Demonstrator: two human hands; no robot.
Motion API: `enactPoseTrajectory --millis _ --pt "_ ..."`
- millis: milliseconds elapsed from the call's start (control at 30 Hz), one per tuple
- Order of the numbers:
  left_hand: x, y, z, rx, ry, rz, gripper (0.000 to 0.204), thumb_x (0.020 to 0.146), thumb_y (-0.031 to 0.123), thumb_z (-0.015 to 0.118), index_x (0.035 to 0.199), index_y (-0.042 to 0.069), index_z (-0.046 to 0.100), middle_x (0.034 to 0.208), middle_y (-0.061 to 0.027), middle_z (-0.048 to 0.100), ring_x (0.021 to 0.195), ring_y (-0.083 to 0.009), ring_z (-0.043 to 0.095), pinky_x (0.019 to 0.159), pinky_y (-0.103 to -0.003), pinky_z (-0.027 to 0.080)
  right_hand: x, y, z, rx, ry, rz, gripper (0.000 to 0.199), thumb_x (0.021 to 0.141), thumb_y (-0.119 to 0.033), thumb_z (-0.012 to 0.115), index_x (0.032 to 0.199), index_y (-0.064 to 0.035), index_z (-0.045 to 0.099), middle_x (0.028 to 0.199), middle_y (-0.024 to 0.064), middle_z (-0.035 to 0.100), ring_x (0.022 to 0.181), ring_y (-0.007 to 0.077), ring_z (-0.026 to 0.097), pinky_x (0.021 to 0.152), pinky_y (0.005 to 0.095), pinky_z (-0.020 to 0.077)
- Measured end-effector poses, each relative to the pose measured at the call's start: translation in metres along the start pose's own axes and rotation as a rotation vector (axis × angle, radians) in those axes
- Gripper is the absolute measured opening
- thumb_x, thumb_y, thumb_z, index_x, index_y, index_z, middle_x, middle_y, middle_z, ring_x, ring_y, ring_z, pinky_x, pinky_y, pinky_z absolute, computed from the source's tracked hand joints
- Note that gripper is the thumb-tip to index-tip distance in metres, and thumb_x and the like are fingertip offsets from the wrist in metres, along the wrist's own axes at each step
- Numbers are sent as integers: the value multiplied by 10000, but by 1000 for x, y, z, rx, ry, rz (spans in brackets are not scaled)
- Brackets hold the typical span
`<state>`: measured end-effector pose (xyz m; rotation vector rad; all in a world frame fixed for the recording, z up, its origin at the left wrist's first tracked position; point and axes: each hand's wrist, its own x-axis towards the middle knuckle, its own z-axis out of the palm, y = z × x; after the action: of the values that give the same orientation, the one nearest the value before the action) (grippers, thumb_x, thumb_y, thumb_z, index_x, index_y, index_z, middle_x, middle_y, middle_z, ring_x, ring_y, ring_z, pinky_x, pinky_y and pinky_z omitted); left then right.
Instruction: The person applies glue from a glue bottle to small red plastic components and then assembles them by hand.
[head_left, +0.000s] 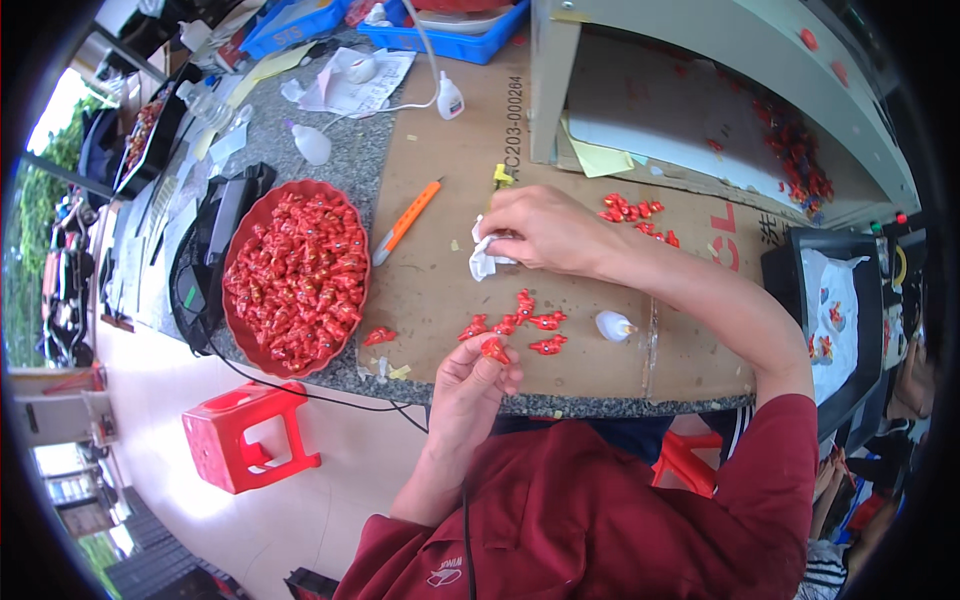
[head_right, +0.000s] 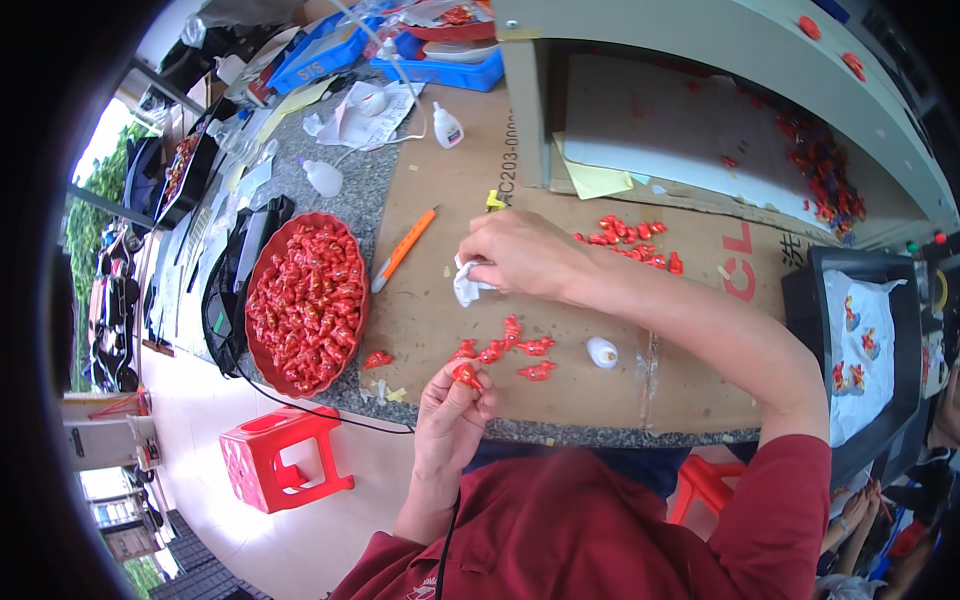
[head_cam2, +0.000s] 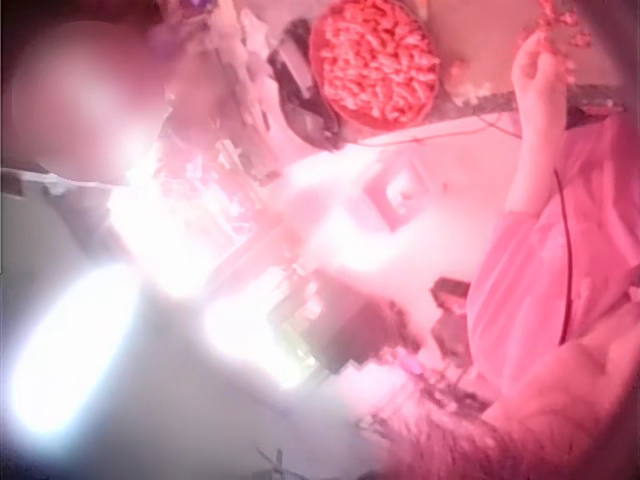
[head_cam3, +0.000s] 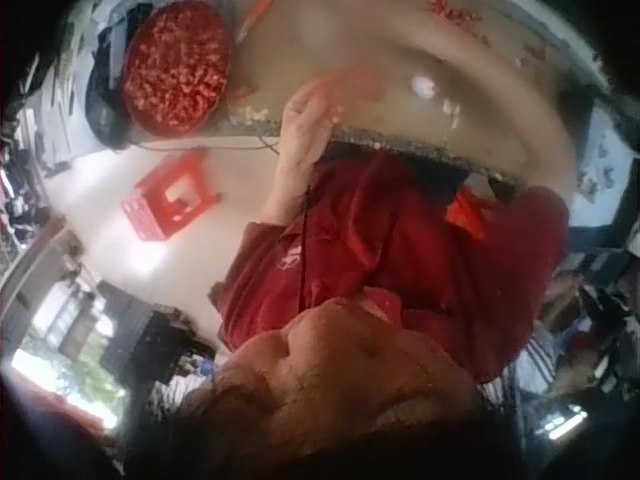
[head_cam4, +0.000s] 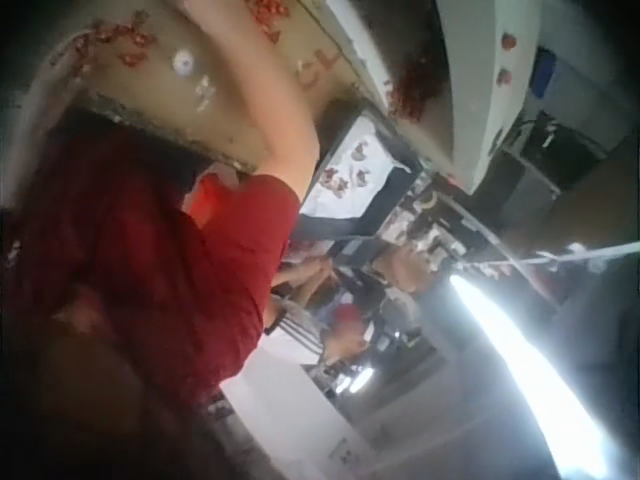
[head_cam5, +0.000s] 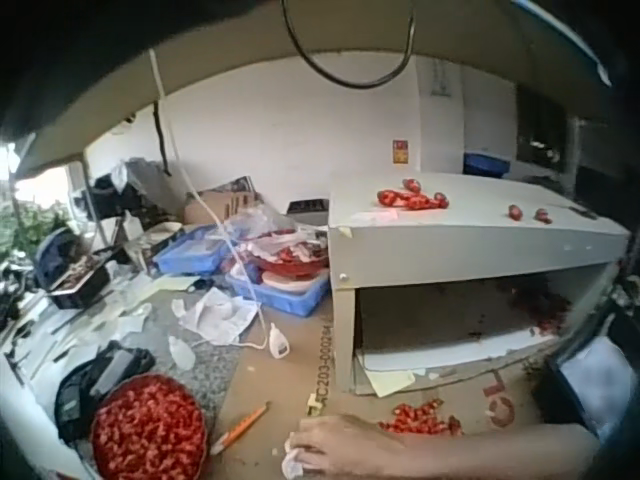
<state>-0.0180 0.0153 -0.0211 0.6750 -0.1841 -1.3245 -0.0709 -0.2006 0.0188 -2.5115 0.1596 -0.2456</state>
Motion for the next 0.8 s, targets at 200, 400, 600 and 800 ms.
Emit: enactPoseTrajectory --millis 200,400,600,800 --pt "5 -1 4 -18 58 31 180 856 101 562 1020 28 563 907 -67 596 764 -146 551 642 -222 442 -19 -64 -22 460 -77 90 175 760 -168 623 850 -18 631 723 84 553 623 183 560 555 302 437" --pt "6 -5 5 -16 41 -28 176 833 64 583 1003 21 561 894 -88 597 763 -150 568 639 -237 445 -29 -41 -32 156 132 129 296 732 -227 655 921 -1 627 737 92 562 614 201 554 556 312 441" --pt "0 -22 12 305 -57 18 216 783 -31 601 995 -8 564 874 -95 628 741 -135 610 647 -240 503 -78 17 -72 50 317 607 222 747 -149 623 890 21 629 858 146 624 757 238 601 695 335 459" --pt "1 -32 24 358 -82 -62 237 772 -43 621 1000 -11 563 874 -77 625 773 -125 607 678 -233 508 -83 41 -37 40 280 521 199 773 -169 609 865 6 636 820 110 607 773 250 580 702 338 449"
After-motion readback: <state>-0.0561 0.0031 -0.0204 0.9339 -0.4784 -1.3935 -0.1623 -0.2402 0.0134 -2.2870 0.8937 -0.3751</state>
